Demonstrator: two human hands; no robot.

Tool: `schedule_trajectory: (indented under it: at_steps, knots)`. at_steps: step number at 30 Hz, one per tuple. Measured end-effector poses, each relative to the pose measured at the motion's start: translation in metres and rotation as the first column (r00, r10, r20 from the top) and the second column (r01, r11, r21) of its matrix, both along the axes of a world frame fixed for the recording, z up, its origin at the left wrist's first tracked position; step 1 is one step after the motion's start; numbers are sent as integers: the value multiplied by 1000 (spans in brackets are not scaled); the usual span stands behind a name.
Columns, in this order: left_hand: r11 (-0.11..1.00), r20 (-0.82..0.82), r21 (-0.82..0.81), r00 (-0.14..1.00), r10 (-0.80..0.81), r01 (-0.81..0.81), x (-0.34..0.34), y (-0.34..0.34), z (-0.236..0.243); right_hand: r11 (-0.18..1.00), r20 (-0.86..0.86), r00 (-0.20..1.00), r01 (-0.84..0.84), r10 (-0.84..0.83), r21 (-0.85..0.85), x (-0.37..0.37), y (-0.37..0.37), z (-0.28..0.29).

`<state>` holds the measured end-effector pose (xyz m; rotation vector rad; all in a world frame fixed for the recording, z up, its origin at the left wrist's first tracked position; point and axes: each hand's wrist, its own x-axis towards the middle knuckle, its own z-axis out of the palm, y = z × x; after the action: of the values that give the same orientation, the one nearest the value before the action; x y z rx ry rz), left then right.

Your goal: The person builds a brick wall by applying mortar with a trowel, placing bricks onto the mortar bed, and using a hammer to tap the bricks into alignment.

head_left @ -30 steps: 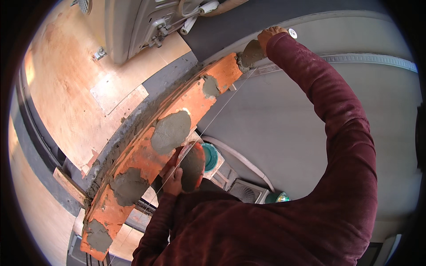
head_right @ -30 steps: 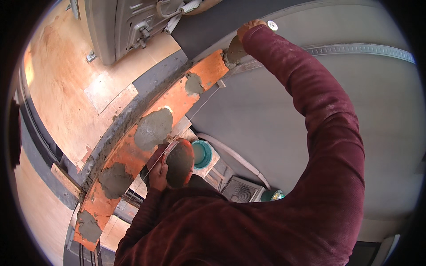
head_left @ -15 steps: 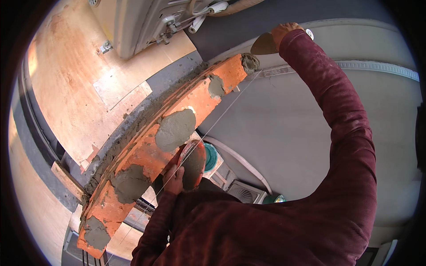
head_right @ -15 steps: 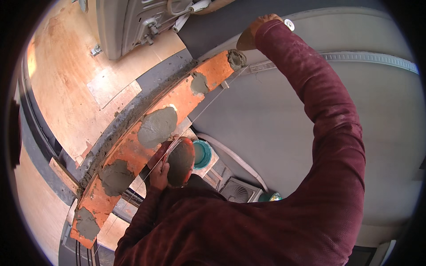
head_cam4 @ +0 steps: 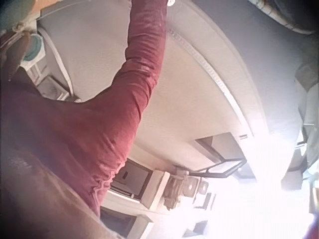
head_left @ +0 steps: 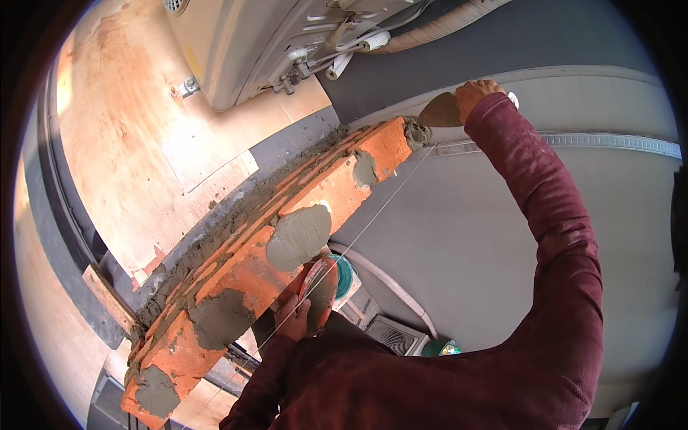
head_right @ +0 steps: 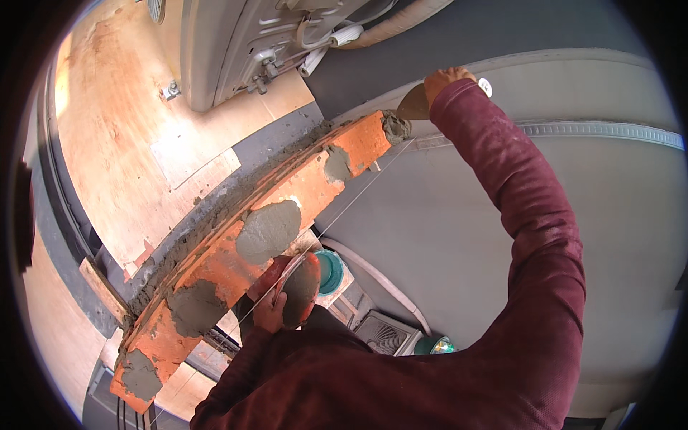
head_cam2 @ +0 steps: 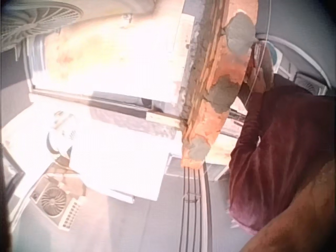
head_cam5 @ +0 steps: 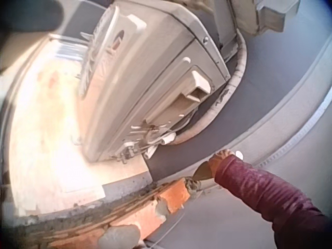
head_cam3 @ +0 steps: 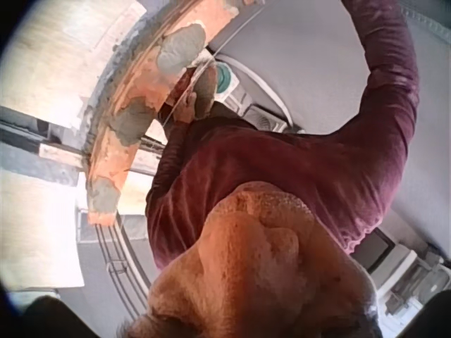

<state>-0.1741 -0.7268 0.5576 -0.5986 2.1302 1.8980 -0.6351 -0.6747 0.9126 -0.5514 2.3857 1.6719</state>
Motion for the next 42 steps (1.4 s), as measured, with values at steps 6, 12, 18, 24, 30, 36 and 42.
schedule_trajectory:
  at_steps: [6,12,18,24,30,36,42]
  knots:
    - [999,58,49,998,-4,1,9,10,-8,993,20,993,114,-114,-34,-13,25,-38]
    - [997,73,79,997,-5,-1,14,17,-9,999,26,999,28,-27,-43,13,-2,3]
    - [997,55,72,998,-26,22,15,19,-10,983,0,983,183,-183,7,-8,38,-12]
    - [997,60,67,997,-48,44,17,23,-18,986,116,980,165,-162,-18,4,25,11]
    - [997,50,69,998,-32,29,20,27,-18,993,-16,993,119,-119,-5,-18,41,4]
    - [988,179,79,973,-143,131,23,28,-18,950,30,956,-292,291,106,-9,23,-1]
    - [994,84,85,993,-77,69,26,33,-26,815,84,830,-558,552,157,-27,57,-77]
